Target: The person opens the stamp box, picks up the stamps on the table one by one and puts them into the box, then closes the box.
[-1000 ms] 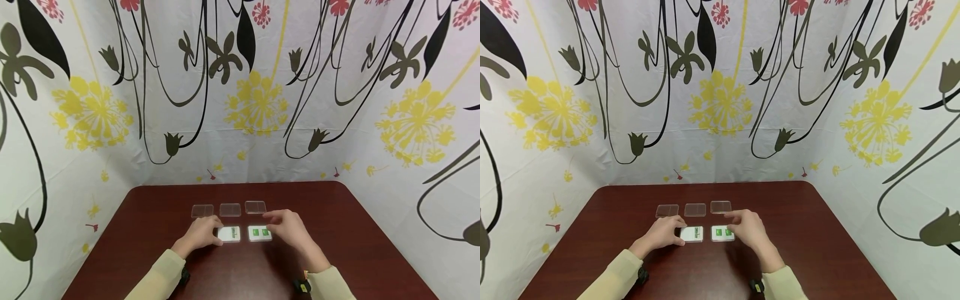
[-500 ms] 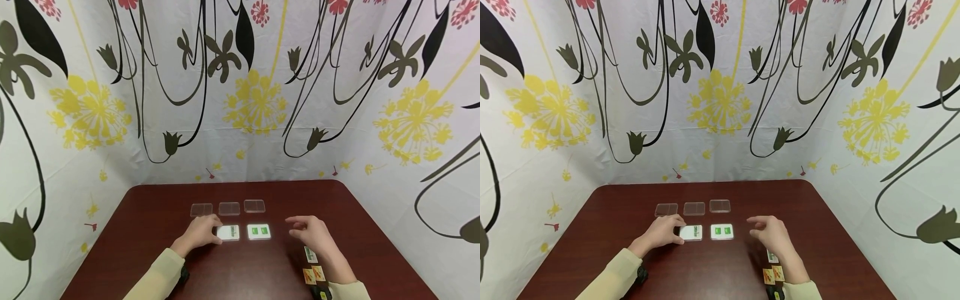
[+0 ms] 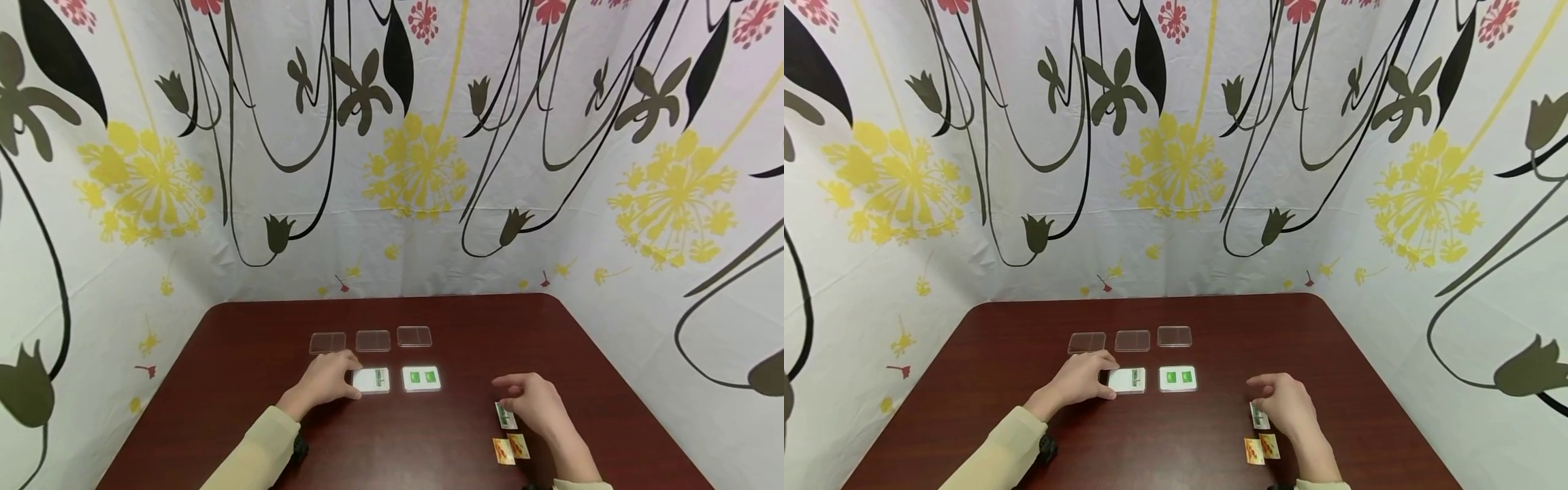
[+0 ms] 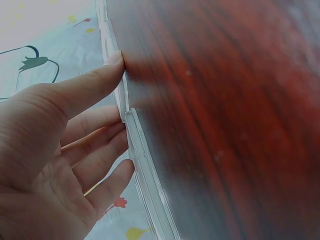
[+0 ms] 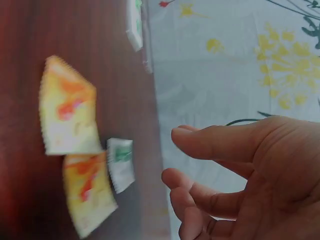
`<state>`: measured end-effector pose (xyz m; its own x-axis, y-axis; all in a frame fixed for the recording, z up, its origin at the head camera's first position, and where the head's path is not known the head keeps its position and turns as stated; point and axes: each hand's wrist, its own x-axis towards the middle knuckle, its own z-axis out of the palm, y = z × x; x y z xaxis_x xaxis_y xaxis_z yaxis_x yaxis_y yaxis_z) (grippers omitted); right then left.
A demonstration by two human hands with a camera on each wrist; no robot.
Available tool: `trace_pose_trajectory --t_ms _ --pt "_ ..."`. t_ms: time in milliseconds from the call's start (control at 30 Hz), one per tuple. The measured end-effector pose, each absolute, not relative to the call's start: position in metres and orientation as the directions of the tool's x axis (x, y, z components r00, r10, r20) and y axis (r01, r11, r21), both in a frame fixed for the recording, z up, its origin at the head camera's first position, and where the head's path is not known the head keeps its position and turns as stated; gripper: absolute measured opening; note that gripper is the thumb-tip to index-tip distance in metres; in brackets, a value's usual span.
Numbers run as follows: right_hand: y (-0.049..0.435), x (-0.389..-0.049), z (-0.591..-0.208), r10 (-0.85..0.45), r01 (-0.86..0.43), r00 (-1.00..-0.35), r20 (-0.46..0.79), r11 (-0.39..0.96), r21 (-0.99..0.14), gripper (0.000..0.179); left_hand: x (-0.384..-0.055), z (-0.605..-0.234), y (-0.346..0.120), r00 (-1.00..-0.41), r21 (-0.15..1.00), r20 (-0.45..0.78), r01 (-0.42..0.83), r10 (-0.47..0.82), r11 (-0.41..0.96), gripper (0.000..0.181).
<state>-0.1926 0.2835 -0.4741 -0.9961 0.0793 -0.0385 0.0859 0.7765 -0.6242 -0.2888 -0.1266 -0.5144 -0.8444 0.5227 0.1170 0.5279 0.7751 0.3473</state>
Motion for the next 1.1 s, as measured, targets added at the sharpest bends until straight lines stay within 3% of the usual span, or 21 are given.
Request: trace_pose_trajectory --t_ms 367,767,1100 --pt "0.288 -0.187 -0.491 0.120 0.151 -0.989 -0.092 0.791 -0.592 0.028 -0.289 -0.515 -0.129 -0.843 0.353 0.118 0.530 0.525 0.771 0.054" --pt "0.279 -0.187 -0.496 0.124 0.149 -0.989 -0.083 0.806 -0.573 0.051 -0.289 -0.516 -0.128 -0.844 0.350 0.127 0.530 0.521 0.773 0.054" --pt "0.277 -0.189 -0.501 0.160 0.154 -0.986 -0.042 0.801 -0.578 0.037 -0.288 -0.517 -0.128 -0.844 0.358 0.125 0.528 0.521 0.770 0.053"
